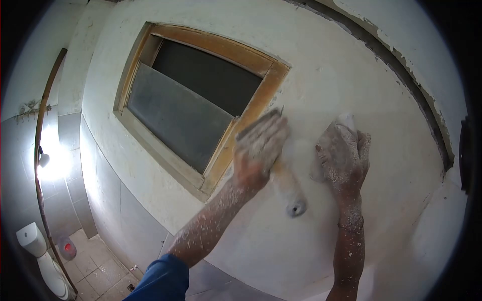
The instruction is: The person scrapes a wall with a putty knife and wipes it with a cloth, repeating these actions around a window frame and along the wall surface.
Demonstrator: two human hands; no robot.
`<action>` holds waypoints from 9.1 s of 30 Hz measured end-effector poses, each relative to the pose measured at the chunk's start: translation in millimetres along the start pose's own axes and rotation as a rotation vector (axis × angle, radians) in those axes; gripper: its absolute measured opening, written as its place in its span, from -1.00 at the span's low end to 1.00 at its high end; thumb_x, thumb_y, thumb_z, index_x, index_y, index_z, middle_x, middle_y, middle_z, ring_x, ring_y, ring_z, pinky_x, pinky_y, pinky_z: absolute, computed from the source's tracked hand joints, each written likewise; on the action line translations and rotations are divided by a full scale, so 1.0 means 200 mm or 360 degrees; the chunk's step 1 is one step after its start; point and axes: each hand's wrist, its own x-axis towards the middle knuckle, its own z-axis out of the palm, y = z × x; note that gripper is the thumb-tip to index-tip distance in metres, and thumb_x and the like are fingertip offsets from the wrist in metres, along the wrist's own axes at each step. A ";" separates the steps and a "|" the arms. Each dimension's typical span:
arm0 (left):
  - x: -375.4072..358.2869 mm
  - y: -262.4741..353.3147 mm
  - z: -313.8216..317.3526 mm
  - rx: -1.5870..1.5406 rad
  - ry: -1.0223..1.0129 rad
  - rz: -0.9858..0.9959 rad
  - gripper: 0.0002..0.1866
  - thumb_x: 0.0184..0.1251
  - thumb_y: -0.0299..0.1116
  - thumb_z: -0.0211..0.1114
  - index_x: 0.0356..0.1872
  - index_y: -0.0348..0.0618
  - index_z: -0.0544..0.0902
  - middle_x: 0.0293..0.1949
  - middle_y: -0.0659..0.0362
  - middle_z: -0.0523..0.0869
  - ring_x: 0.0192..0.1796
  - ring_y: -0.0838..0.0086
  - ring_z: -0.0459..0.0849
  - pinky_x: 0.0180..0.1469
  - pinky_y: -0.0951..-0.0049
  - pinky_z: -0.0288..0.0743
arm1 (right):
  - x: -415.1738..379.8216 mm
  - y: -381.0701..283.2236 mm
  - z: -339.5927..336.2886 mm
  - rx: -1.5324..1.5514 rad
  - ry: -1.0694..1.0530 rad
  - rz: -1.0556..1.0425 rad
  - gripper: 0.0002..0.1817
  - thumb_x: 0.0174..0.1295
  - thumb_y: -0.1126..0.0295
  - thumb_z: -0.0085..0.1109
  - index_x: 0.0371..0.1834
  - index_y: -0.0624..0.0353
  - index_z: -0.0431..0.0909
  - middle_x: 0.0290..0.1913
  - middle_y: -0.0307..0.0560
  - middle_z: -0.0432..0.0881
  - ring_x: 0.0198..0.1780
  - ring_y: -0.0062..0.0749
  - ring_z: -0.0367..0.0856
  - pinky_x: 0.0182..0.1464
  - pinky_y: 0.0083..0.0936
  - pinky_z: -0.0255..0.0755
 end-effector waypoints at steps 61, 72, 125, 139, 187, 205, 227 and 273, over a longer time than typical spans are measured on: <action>-0.78 0.24 -0.77 -0.0410 -0.0165 -0.1756 -0.62 0.35 -0.05 0.14 -0.18 -0.21 0.50 -0.33 0.27 0.44 -0.26 0.59 0.39 -0.17 0.51 0.28 | -0.05 0.01 0.02 0.0220 0.0098 0.0043 -0.69 0.04 0.42 0.31 -0.13 0.23 0.53 -0.25 -0.02 0.47 -0.26 -0.19 0.56 -0.32 -0.32 0.48; -1.14 0.19 -1.38 0.0456 -0.0886 -0.2052 -0.78 0.12 -0.33 0.31 -0.24 -0.20 0.60 -0.38 0.13 0.60 -0.35 0.44 0.58 -0.30 0.39 0.48 | -0.05 0.02 0.02 0.0318 0.0115 0.0049 -0.75 0.02 0.47 0.29 -0.21 0.23 0.55 -0.30 -0.01 0.47 -0.34 -0.20 0.57 -0.40 -0.37 0.48; -0.96 0.36 -1.45 -0.1466 -0.0441 -0.2191 -0.33 0.10 -0.69 0.22 0.32 -0.24 0.29 0.08 -0.01 0.38 0.13 0.17 0.52 0.19 0.15 0.51 | 0.01 0.04 0.01 0.0396 0.0240 -0.0242 -0.80 0.06 0.53 0.22 -0.23 0.26 0.49 -0.32 -0.08 0.52 -0.28 -0.27 0.51 -0.30 -0.50 0.46; -0.84 -0.06 -1.09 0.0029 -0.0361 -0.1424 -0.49 -0.09 -0.52 0.41 -0.04 -0.23 0.42 -0.46 0.21 0.59 -0.51 0.53 0.47 -0.33 0.48 0.49 | -0.06 0.05 0.07 0.0439 0.0309 0.0374 -0.81 0.29 0.38 0.14 -0.27 0.33 0.51 -0.35 -0.13 0.54 -0.36 -0.46 0.55 -0.27 -0.54 0.45; -0.84 0.03 -0.62 0.0303 -0.0906 -0.0922 -0.24 -0.44 -0.47 0.24 0.10 -0.09 0.51 0.01 0.09 0.49 0.24 0.02 0.34 0.36 -0.40 -0.31 | -0.23 -0.51 0.38 0.0375 -0.1053 -0.1219 -0.46 0.16 0.31 0.00 0.29 0.00 0.37 0.35 0.01 0.32 0.45 -0.06 0.10 0.44 0.01 -0.10; -0.81 0.04 -0.64 0.0324 -0.0931 -0.0922 -0.39 -0.16 -0.39 0.33 0.10 -0.08 0.50 0.04 0.16 0.53 0.26 0.07 0.35 0.32 -0.47 -0.37 | 0.51 -0.13 0.30 -0.0536 -0.0249 -0.0417 -0.59 0.28 0.27 -0.11 0.17 0.05 0.48 0.40 -0.05 0.24 0.44 -0.03 0.09 0.44 0.01 -0.10; -0.83 0.02 -0.63 0.0307 -0.0816 -0.0891 -0.23 -0.49 -0.53 0.07 0.07 -0.10 0.53 -0.01 0.14 0.53 0.22 0.05 0.38 0.37 -0.37 -0.42 | 0.10 -0.21 0.30 0.0080 -0.0685 -0.0909 -0.52 0.18 0.35 0.01 0.22 0.14 0.39 0.33 0.02 0.32 0.42 -0.16 0.16 0.44 -0.08 -0.02; -0.50 -0.46 -1.18 0.0711 -0.0496 -0.1503 -0.47 -0.03 -0.72 -0.01 0.09 -0.30 0.50 -0.19 -0.08 0.65 -0.21 0.17 0.70 -0.09 0.33 0.59 | -0.24 -0.83 0.53 0.0746 -0.0318 -0.0205 -0.65 -0.04 0.30 0.23 -0.17 0.23 0.56 -0.17 -0.14 0.58 -0.12 -0.28 0.56 0.02 -0.23 0.39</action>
